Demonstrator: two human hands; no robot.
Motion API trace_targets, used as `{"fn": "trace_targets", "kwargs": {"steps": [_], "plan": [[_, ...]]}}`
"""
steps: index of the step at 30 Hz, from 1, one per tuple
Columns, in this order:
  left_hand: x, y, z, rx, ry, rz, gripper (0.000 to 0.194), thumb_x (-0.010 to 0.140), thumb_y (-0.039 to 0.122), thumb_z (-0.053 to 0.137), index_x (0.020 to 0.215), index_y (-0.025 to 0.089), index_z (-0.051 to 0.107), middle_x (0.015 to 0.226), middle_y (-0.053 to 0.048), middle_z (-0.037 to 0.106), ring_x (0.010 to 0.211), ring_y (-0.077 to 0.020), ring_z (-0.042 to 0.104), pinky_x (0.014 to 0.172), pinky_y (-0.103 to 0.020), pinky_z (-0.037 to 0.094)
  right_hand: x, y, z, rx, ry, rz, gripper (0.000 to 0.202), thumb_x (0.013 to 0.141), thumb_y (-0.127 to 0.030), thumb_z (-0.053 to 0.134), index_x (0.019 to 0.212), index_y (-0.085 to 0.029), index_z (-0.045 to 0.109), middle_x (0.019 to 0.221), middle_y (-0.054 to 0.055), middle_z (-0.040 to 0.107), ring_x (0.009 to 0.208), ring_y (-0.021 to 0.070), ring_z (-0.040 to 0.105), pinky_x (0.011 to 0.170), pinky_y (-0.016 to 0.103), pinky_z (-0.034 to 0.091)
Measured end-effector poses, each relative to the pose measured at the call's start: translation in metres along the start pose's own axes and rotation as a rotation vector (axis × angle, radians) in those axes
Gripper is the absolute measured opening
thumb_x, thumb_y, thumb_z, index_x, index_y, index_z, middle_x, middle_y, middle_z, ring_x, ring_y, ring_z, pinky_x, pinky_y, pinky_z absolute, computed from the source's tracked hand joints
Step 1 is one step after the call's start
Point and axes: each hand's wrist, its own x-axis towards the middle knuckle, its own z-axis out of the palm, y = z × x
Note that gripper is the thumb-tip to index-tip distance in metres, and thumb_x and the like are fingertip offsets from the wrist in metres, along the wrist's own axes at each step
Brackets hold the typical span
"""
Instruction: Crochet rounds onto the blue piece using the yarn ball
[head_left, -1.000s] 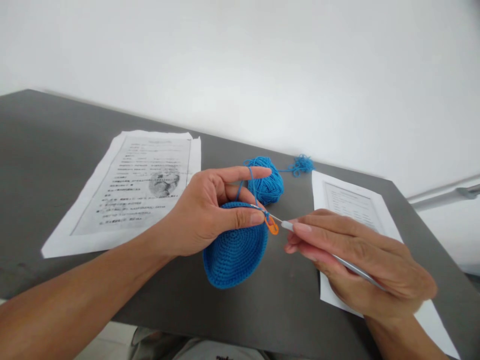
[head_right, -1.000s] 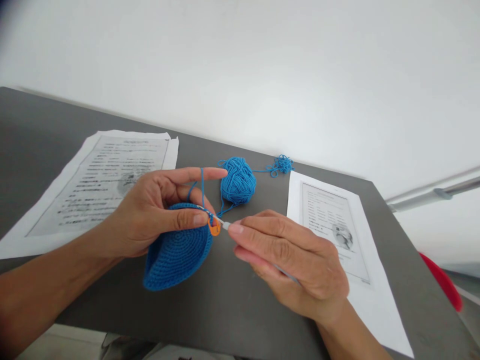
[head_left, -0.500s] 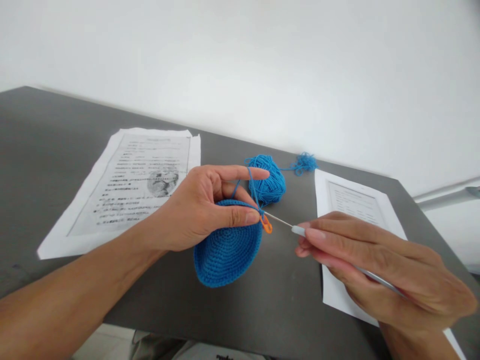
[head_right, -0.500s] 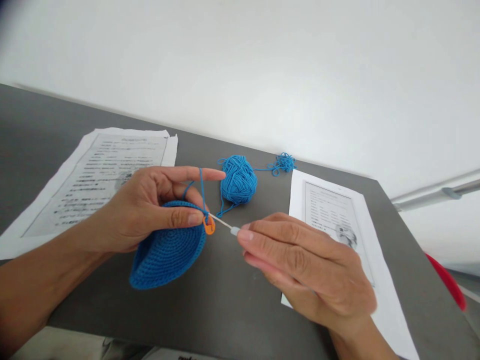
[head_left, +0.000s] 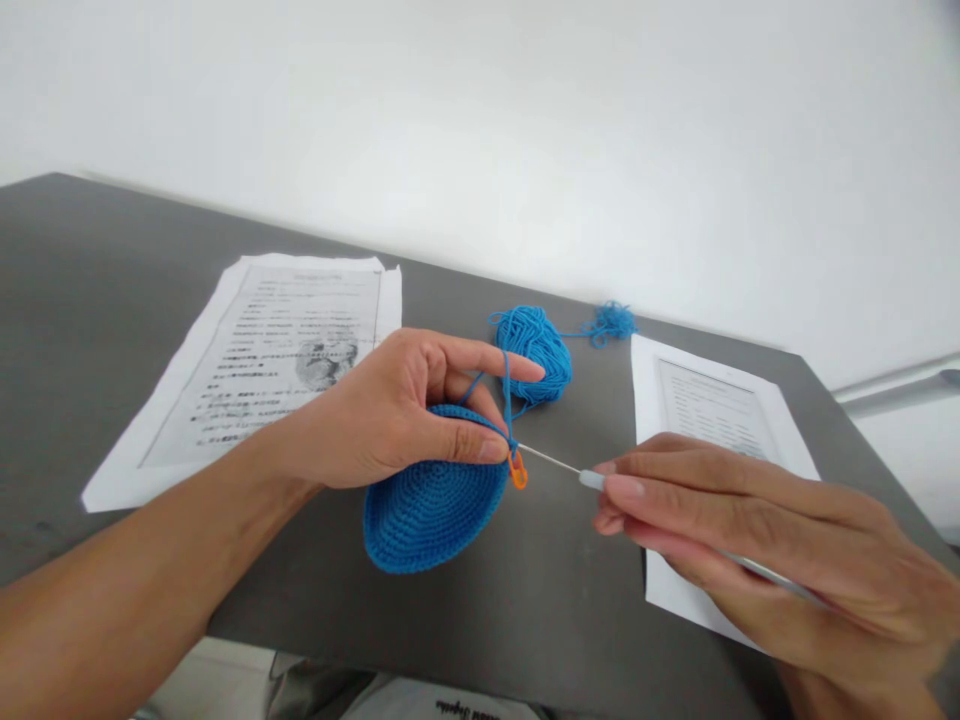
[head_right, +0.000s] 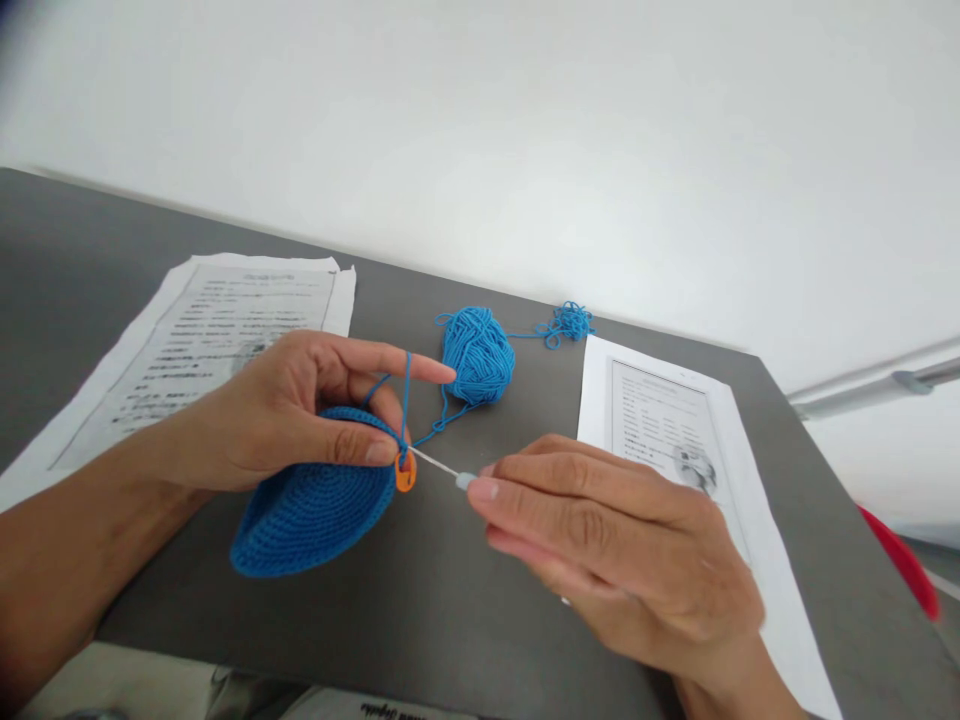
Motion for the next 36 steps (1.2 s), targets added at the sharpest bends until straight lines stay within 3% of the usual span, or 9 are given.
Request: {"fn": "trace_targets", "kwargs": {"steps": [3,15,18,22,26,31,36], "plan": [[0.0,0.002,0.001,0.002,0.009,0.004,0.046,0.077,0.013,0.093,0.122,0.017,0.086,0.076,-0.008,0.086,0.063,-0.0191,0.08,0.054,-0.02,0.056,0.004,0.0,-0.002,0.037,-0.057,0.0,0.054,0.092,-0.004,0.08,0.139,-0.031,0.077,0.102,0.006,0.087,0.085,0.0232,0.085,0.071,0.031,0.074],[0.001,0.0,-0.002,-0.03,-0.028,-0.047,0.044,0.076,0.014,0.095,0.12,0.018,0.087,0.076,-0.008,0.085,0.059,-0.017,0.077,0.051,-0.018,0.053,0.002,-0.002,-0.009,0.066,-0.112,-0.014,0.053,0.094,-0.004,0.077,0.141,-0.028,0.075,0.111,0.008,0.086,0.091,0.0224,0.085,0.07,0.027,0.074],[0.0,0.0,-0.003,-0.018,-0.039,-0.049,0.045,0.076,0.017,0.096,0.12,0.018,0.087,0.077,-0.009,0.085,0.064,-0.0189,0.079,0.054,-0.019,0.056,0.005,-0.001,-0.009,0.093,-0.093,0.013,0.047,0.093,-0.004,0.079,0.134,-0.026,0.08,0.105,0.008,0.086,0.087,0.0229,0.085,0.069,0.028,0.074],[-0.002,0.0,-0.002,-0.007,-0.039,-0.03,0.044,0.077,0.022,0.097,0.12,0.019,0.087,0.077,-0.008,0.085,0.066,-0.0198,0.08,0.056,-0.02,0.057,0.006,0.002,-0.003,0.241,-0.018,0.043,0.042,0.093,-0.003,0.078,0.13,-0.024,0.082,0.086,0.007,0.084,0.07,0.0218,0.081,0.056,0.03,0.071],[-0.003,-0.001,-0.002,-0.057,-0.02,-0.021,0.041,0.078,0.022,0.097,0.118,0.02,0.088,0.077,-0.008,0.086,0.065,-0.02,0.08,0.056,-0.021,0.057,0.001,0.005,0.01,0.561,0.088,0.241,0.023,0.1,-0.017,0.076,0.12,-0.022,0.086,0.084,0.007,0.082,0.06,0.0198,0.079,0.045,0.028,0.068],[-0.002,-0.005,0.006,-0.142,0.068,0.033,0.037,0.075,0.021,0.098,0.111,0.021,0.089,0.077,-0.006,0.086,0.063,-0.0196,0.079,0.054,-0.022,0.057,0.002,0.008,0.024,0.922,0.199,0.556,0.015,0.101,-0.031,0.078,0.107,-0.023,0.088,0.082,0.005,0.085,0.054,0.0135,0.076,0.037,0.014,0.057],[0.0,-0.017,0.024,-0.142,0.275,0.12,0.038,0.072,0.012,0.098,0.107,0.02,0.087,0.081,-0.001,0.087,0.067,-0.0137,0.077,0.061,-0.018,0.056,0.008,0.009,0.041,1.054,0.262,0.617,0.012,0.099,-0.03,0.079,0.105,-0.023,0.087,0.085,0.002,0.085,0.063,0.0093,0.077,0.048,0.01,0.061]]}}
